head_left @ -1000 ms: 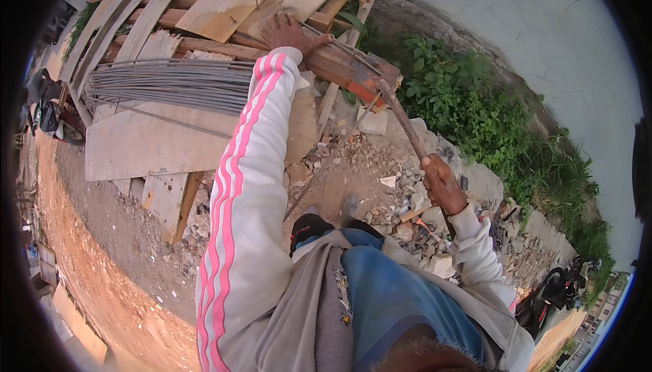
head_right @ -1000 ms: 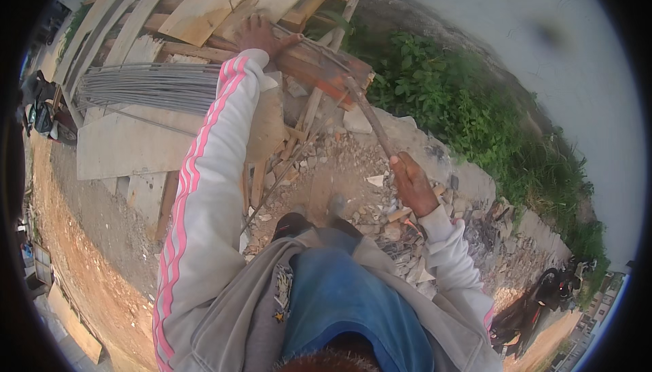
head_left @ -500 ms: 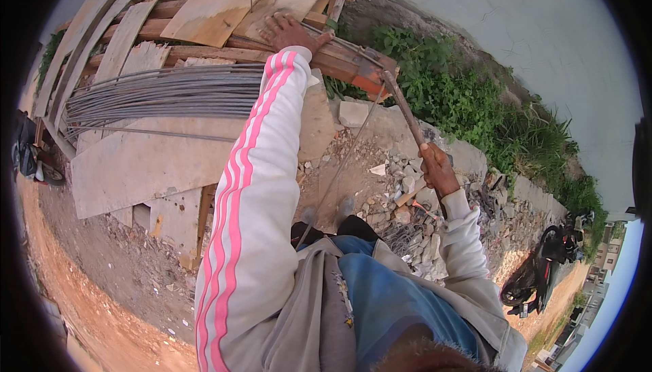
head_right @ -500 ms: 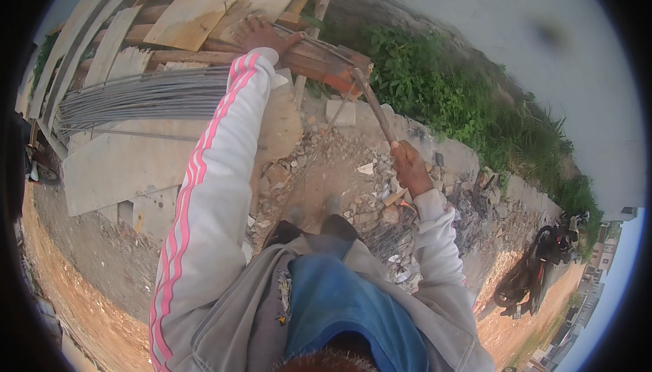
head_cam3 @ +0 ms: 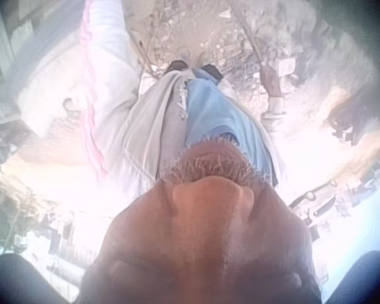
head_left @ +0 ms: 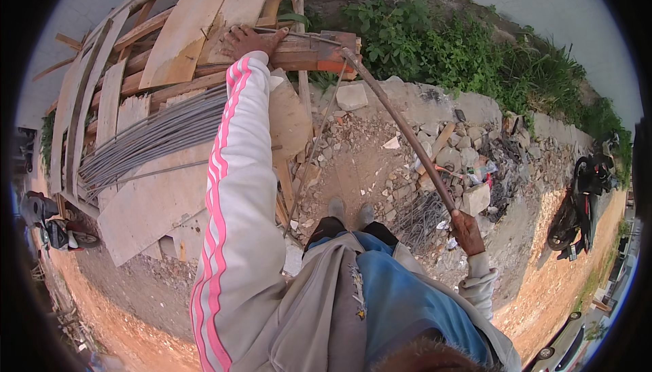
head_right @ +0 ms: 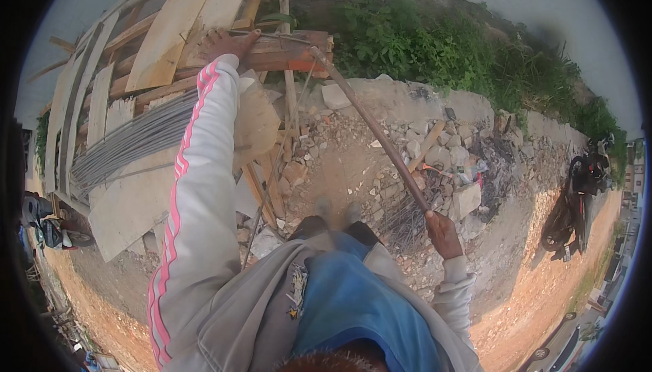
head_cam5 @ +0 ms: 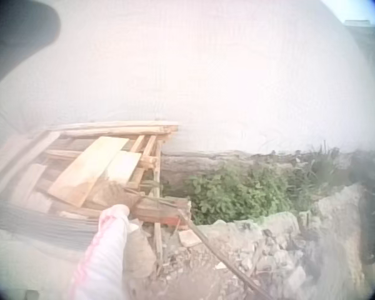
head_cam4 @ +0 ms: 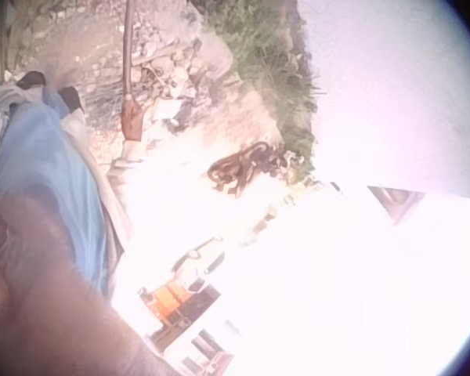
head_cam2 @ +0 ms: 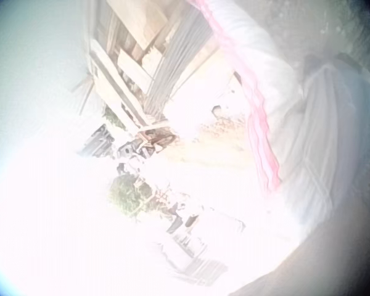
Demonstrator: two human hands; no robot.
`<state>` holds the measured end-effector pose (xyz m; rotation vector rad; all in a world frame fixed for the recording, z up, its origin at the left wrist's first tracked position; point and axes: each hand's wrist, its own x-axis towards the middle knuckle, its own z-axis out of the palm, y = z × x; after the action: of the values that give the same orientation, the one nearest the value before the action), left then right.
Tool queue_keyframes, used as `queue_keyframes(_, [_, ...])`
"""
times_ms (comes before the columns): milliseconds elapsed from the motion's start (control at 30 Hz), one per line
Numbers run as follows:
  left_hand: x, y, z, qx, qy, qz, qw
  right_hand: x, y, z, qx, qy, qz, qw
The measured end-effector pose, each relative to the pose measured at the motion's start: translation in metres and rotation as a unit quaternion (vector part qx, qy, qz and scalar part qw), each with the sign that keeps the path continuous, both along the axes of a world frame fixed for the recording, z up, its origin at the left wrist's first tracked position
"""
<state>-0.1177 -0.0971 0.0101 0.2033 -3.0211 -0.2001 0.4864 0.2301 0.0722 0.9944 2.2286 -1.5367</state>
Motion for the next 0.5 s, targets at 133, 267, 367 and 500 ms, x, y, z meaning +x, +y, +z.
queue_keyframes(133, [0.002, 0.004, -0.002, -0.013, 0.005, -0.016, 1.0, 0.013, -0.008, -0.016, 0.141, 0.037, 0.007, 0.989])
queue_keyframes(267, [-0.002, 0.005, 0.002, -0.006, 0.003, -0.016, 1.0, 0.003, 0.011, -0.007, 0.088, 0.007, 0.007, 0.996])
queue_keyframes(367, [0.003, 0.01, 0.007, 0.007, -0.006, -0.016, 1.0, 0.002, 0.036, -0.003, 0.063, -0.006, -0.002, 0.998])
queue_keyframes(500, [0.006, 0.008, 0.011, 0.023, -0.012, -0.006, 1.0, -0.013, 0.043, 0.013, 0.081, -0.034, 0.006, 0.996])
